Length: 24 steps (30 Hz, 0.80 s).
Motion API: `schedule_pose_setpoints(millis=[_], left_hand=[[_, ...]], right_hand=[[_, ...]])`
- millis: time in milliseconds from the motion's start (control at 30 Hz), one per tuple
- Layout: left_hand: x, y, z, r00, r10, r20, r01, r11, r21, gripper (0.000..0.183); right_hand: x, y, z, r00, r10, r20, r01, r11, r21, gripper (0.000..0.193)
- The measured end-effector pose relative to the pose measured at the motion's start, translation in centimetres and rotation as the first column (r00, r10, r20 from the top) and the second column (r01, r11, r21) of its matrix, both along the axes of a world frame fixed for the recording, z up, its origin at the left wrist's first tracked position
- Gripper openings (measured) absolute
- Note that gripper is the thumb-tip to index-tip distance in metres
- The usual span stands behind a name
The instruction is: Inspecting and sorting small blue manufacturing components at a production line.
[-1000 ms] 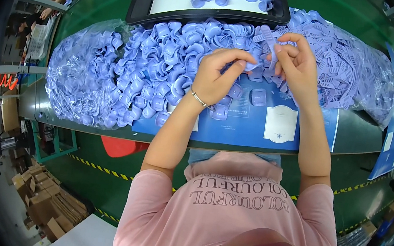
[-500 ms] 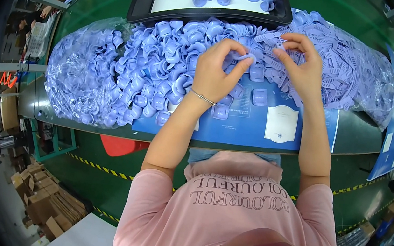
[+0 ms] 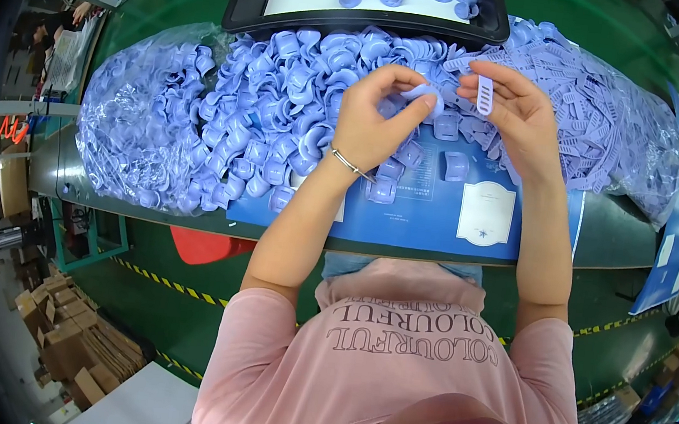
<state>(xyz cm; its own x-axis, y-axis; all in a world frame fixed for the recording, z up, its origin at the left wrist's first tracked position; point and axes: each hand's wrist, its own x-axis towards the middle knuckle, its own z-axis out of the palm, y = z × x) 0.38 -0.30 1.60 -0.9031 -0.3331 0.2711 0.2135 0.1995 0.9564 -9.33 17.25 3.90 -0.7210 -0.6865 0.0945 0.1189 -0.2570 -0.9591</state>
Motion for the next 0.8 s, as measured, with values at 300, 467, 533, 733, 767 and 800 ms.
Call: schedule_pose_setpoints(millis=[300,467,533,733,767,800], left_hand=[[0.2,0.4,0.6,0.997,-0.049,0.067,0.028,0.958,0.286,0.021],[0.3,0.5,0.2,0.996,-0.083,0.045,0.063,0.942,0.328,0.023],[0.3,0.5,0.2,0.993,-0.107,0.047,0.084,0.936,0.34,0.024],[0.3,0.7,0.2,0.99,-0.127,0.068,0.1,0.947,0.305,0.024],[0.3,0.7,0.1,0.99,-0.126,0.063,0.103,0.952,0.288,0.024],[0.3,0.7,0.0,0.99,-0.125,0.058,0.105,0.957,0.271,0.024]], right_hand=[[0.0,-0.7,-0.6,0.992,-0.12,0.037,0.118,0.992,0.045,0.021],[0.7,-0.5,0.5,0.954,0.123,0.275,-0.129,0.992,0.005,0.022],[0.9,-0.5,0.3,0.916,0.225,0.332,-0.252,0.967,0.041,0.024],[1.9,-1.0,-0.2,0.974,0.179,0.137,-0.208,0.947,0.244,0.029],[1.9,-1.0,-0.3,0.974,0.179,0.137,-0.208,0.947,0.243,0.029],[1.9,-1.0,-0.4,0.979,0.164,0.12,-0.19,0.948,0.255,0.029]])
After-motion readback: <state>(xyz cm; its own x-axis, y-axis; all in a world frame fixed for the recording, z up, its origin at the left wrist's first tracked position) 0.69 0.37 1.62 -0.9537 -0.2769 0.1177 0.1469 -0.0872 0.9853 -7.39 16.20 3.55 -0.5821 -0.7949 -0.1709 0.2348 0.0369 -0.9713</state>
